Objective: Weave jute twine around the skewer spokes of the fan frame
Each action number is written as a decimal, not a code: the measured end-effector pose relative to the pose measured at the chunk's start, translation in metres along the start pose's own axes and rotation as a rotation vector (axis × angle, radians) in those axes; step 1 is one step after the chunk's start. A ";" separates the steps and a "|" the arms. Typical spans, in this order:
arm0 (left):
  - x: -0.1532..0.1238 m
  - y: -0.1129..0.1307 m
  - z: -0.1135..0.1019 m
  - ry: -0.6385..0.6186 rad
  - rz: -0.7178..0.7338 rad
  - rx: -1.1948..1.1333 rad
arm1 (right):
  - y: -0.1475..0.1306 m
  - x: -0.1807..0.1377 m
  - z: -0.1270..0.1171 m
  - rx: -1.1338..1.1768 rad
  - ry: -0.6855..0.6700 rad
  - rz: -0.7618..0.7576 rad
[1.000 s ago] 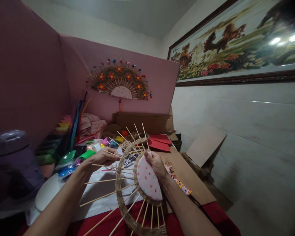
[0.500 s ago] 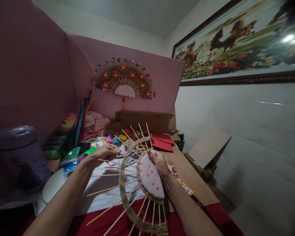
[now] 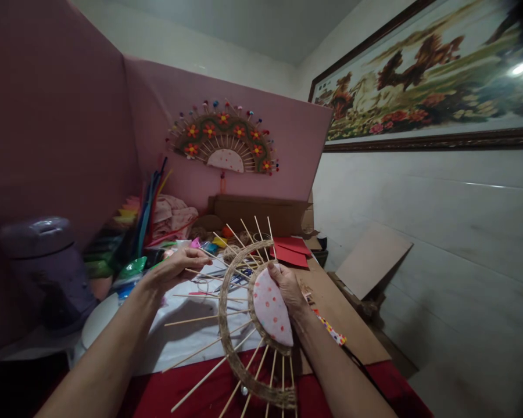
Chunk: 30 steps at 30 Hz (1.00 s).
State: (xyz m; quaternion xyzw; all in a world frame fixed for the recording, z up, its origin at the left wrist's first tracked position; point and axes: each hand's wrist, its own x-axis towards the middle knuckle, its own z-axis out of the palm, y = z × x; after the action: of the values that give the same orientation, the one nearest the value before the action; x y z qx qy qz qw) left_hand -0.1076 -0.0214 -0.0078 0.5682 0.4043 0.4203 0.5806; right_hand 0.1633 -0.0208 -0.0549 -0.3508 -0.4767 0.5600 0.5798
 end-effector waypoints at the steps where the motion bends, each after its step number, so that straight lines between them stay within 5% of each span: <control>1: 0.000 0.000 -0.001 -0.003 0.005 -0.003 | -0.001 0.000 0.000 0.001 0.007 -0.001; 10: 0.004 -0.007 -0.011 0.045 0.043 -0.004 | 0.002 0.002 -0.002 0.029 0.032 0.014; 21: 0.003 0.004 -0.004 0.248 0.205 -0.193 | 0.002 0.002 -0.001 0.004 0.024 0.015; 30: -0.003 0.008 -0.004 0.099 0.214 -0.144 | 0.003 0.004 -0.003 0.037 0.046 0.018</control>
State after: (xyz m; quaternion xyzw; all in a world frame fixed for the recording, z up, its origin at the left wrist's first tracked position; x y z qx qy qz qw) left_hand -0.1129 -0.0230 -0.0003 0.5436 0.3384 0.5351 0.5510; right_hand 0.1646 -0.0162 -0.0582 -0.3571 -0.4498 0.5657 0.5917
